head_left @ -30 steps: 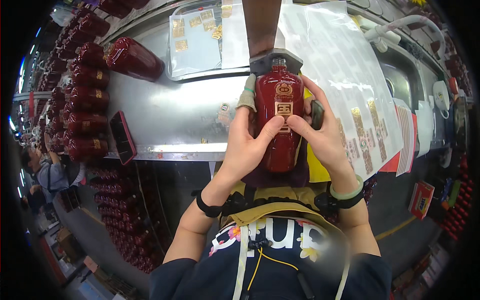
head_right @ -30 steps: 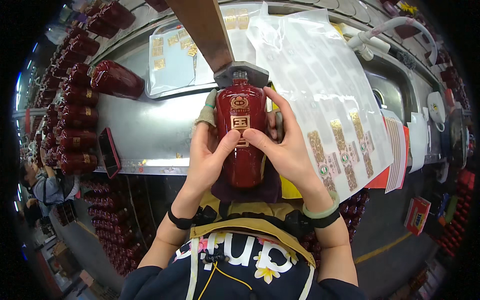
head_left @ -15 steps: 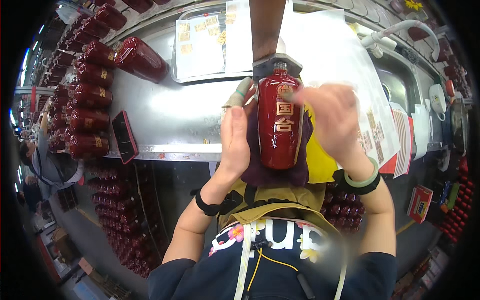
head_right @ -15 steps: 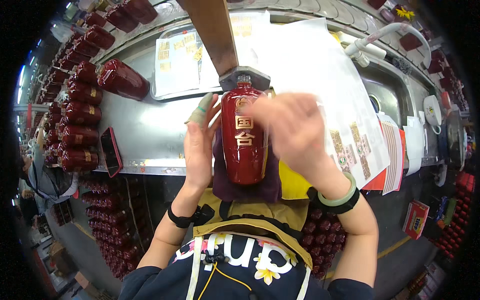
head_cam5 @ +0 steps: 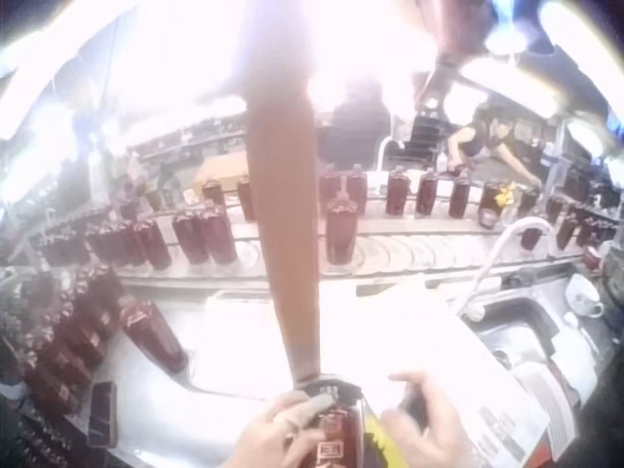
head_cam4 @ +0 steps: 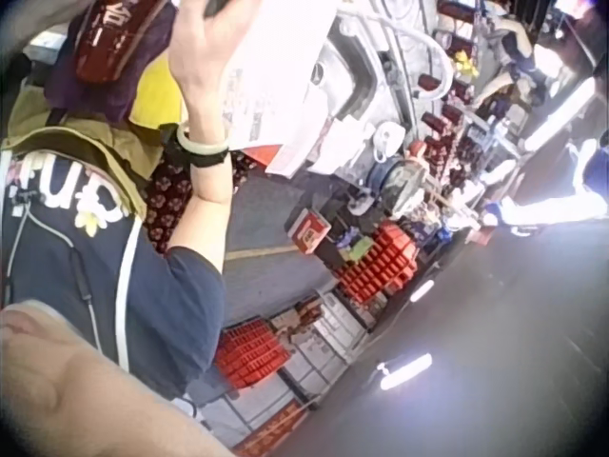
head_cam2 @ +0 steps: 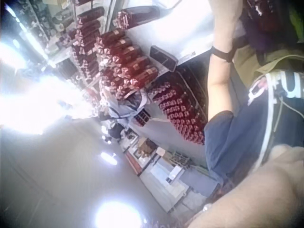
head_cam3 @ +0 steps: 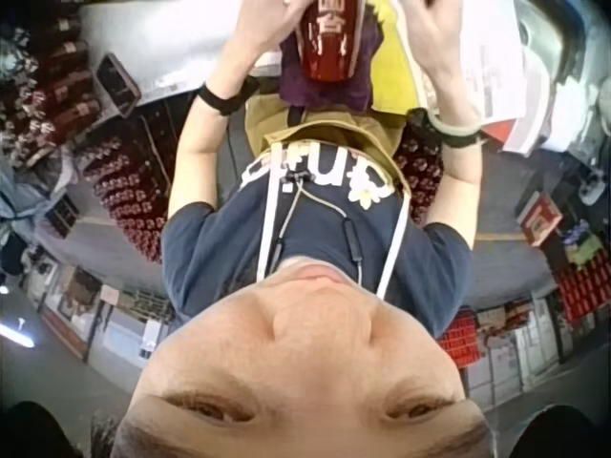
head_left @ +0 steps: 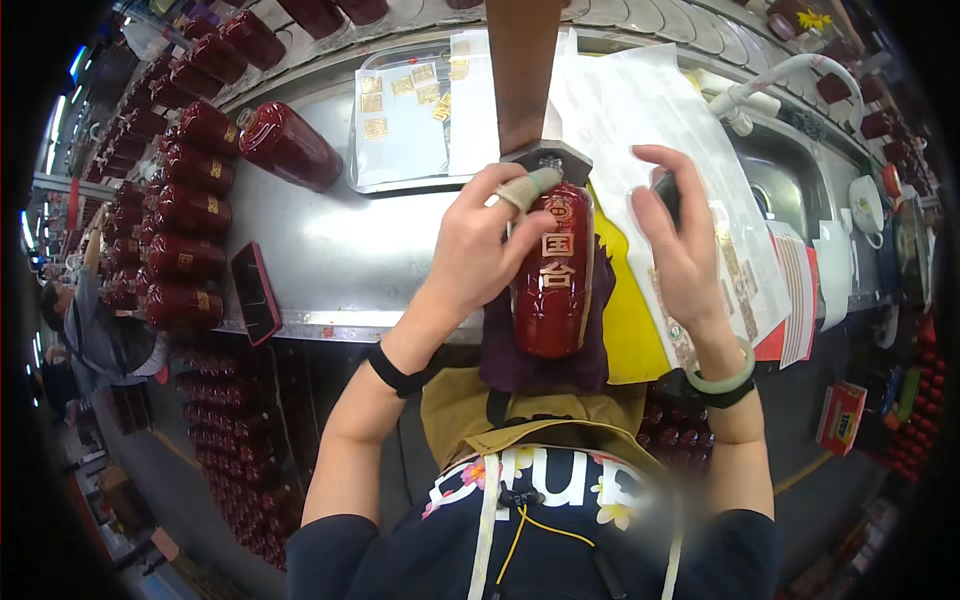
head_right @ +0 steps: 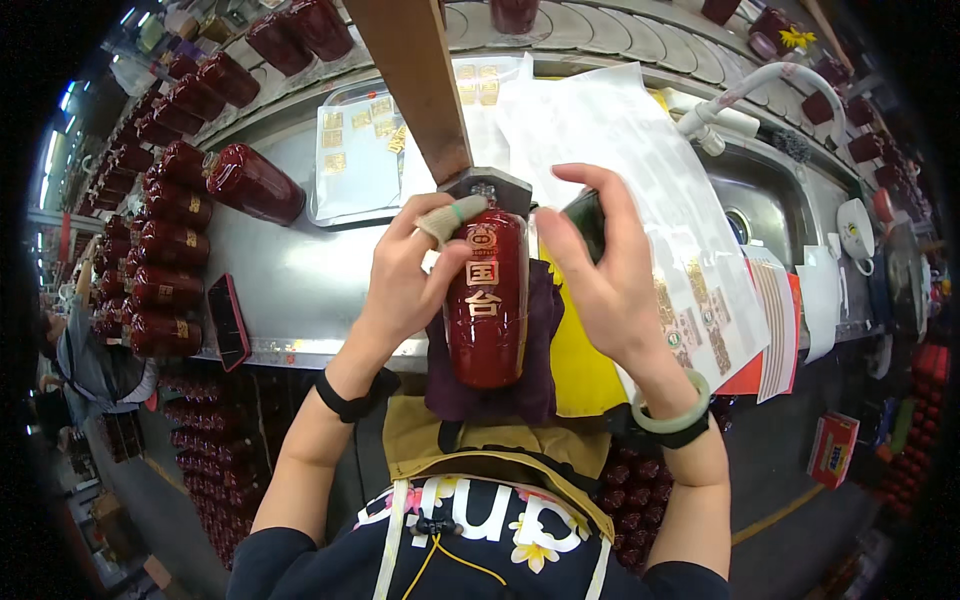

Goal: Applying labels and decorative stickers to red liquor bottles and cleaning them.

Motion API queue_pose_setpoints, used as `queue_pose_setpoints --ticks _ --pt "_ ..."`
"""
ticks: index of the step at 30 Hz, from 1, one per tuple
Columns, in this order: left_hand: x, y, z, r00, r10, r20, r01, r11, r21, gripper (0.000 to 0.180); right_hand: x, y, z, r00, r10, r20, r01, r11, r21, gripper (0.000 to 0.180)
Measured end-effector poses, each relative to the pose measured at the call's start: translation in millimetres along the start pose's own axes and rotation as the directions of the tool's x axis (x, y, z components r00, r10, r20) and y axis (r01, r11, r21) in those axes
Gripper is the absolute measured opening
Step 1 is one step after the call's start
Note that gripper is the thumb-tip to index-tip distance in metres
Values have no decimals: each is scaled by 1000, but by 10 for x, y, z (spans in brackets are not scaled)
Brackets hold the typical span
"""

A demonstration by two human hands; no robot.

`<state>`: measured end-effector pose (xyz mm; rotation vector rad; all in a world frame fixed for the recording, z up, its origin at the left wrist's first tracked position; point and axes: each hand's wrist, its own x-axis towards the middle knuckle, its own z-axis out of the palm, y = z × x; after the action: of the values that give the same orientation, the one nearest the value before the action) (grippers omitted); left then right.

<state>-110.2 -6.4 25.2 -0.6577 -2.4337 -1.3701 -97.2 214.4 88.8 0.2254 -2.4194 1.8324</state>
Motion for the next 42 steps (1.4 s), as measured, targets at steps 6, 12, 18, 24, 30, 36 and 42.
queue_pose_setpoints --ticks 6,12,18,24,30,36,42 --pt "-9 180 307 804 -583 118 455 476 -753 35 98 470 408 942 320 103 -336 888 312 30" --pt "-36 127 291 797 -570 199 459 357 -814 31 90 516 437 948 292 123 -317 863 394 29" --pt "-93 106 261 788 -577 213 423 255 -870 33 294 294 203 942 272 198 -284 958 39 26" --pt "-268 25 146 837 -546 -45 329 566 -756 63 80 113 240 493 -681 541 860 287 -422 28" --pt "-361 55 39 782 -616 -93 360 568 -740 70 83 119 344 734 -530 425 679 586 -442 19" --pt "-411 122 24 804 -590 -77 362 587 -724 67 74 218 118 563 -739 371 817 428 -386 19" --pt "-426 92 2 789 -607 -93 385 608 -694 66 -126 344 -667 905 -413 102 419 825 -379 24"
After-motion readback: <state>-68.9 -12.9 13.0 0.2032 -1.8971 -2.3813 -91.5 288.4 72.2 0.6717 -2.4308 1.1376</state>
